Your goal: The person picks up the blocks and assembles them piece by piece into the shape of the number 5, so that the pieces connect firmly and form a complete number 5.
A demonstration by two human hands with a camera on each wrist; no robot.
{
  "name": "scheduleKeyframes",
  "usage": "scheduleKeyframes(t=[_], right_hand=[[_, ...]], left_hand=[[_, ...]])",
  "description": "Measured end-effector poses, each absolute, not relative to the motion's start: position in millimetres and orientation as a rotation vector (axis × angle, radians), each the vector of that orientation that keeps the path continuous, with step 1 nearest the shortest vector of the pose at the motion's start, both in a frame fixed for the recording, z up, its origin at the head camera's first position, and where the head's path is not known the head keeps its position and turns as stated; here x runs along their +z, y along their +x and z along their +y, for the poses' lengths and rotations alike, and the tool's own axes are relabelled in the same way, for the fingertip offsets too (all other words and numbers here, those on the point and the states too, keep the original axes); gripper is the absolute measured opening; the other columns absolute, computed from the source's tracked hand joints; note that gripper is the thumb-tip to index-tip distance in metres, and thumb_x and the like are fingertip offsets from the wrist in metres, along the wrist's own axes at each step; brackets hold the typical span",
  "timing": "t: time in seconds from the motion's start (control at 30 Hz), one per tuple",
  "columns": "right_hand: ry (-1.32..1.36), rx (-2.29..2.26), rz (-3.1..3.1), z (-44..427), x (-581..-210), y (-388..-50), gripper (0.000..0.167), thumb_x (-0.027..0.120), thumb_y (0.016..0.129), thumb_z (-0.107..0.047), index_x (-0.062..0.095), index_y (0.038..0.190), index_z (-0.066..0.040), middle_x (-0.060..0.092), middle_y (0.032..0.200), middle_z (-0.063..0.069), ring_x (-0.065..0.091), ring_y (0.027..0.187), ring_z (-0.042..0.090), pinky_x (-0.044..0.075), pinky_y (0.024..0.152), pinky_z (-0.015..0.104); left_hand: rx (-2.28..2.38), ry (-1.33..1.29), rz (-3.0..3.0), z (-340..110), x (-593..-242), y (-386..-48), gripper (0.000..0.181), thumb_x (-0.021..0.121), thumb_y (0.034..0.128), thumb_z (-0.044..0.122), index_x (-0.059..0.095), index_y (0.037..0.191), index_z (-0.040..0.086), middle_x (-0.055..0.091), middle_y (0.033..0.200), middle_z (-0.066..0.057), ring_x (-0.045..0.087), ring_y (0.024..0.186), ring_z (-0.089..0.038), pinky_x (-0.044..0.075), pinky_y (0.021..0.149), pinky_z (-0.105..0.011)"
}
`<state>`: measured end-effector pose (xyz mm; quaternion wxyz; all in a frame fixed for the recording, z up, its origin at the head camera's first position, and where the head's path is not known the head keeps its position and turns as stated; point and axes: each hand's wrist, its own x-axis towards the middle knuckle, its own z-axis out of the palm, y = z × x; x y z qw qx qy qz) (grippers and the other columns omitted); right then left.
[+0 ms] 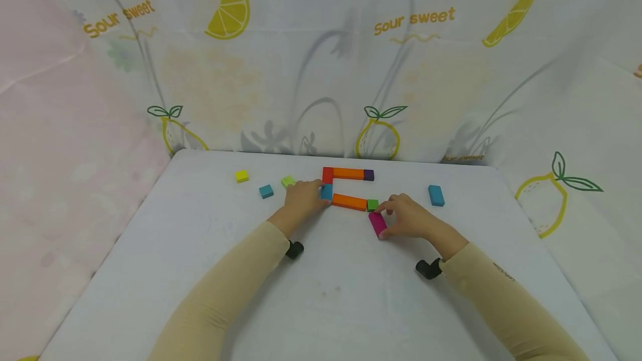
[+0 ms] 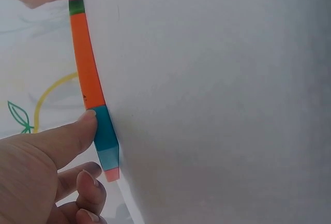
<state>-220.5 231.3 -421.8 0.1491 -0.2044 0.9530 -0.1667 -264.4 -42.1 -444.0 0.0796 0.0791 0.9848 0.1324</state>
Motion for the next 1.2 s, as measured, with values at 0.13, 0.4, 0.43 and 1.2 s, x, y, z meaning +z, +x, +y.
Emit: scheduleKeyframes(t=[0.13, 0.4, 0.43, 1.2], right_hand=[[-0.576, -0.474, 2.741, 231.0, -422.6, -221.1, 0.057, 0.089, 0.075, -0.037, 0.07, 0.124, -0.016, 0.061, 0.104, 0.002, 0.051, 0.106, 0.024, 0.052, 0.085, 0.04], [-0.592, -0.465, 2.756, 230.4, -421.6, -220.8, 0.056, 0.089, 0.075, -0.038, 0.07, 0.123, -0.015, 0.062, 0.102, 0.002, 0.051, 0.104, 0.025, 0.051, 0.087, 0.041], [-0.594, -0.464, 2.757, 230.4, -421.3, -220.6, 0.056, 0.089, 0.075, -0.037, 0.07, 0.123, -0.015, 0.062, 0.102, 0.002, 0.051, 0.104, 0.024, 0.051, 0.087, 0.041], [-0.532, -0.51, 2.755, 235.5, -418.3, -225.5, 0.056, 0.089, 0.075, -0.038, 0.07, 0.124, -0.017, 0.061, 0.104, 0.004, 0.05, 0.106, 0.027, 0.051, 0.086, 0.042]], left_hand=[[0.389, 0.234, 2.944, -41.8, -443.9, -264.4, 0.062, 0.072, 0.0909, 0.045, 0.055, 0.143, 0.016, 0.063, 0.135, -0.009, 0.057, 0.118, -0.034, 0.041, 0.101, -0.051], [0.392, 0.233, 2.943, -41.8, -441.6, -263.0, 0.062, 0.072, 0.0907, 0.045, 0.055, 0.143, 0.016, 0.063, 0.134, -0.009, 0.058, 0.117, -0.034, 0.041, 0.1, -0.05], [0.392, 0.233, 2.942, -41.8, -441.2, -262.8, 0.063, 0.072, 0.0908, 0.045, 0.055, 0.144, 0.016, 0.063, 0.134, -0.009, 0.058, 0.117, -0.034, 0.041, 0.1, -0.05], [0.387, 0.232, 2.93, -42.2, -441.5, -264.4, 0.063, 0.072, 0.0906, 0.046, 0.055, 0.143, 0.015, 0.064, 0.133, -0.009, 0.058, 0.116, -0.033, 0.042, 0.099, -0.05]])
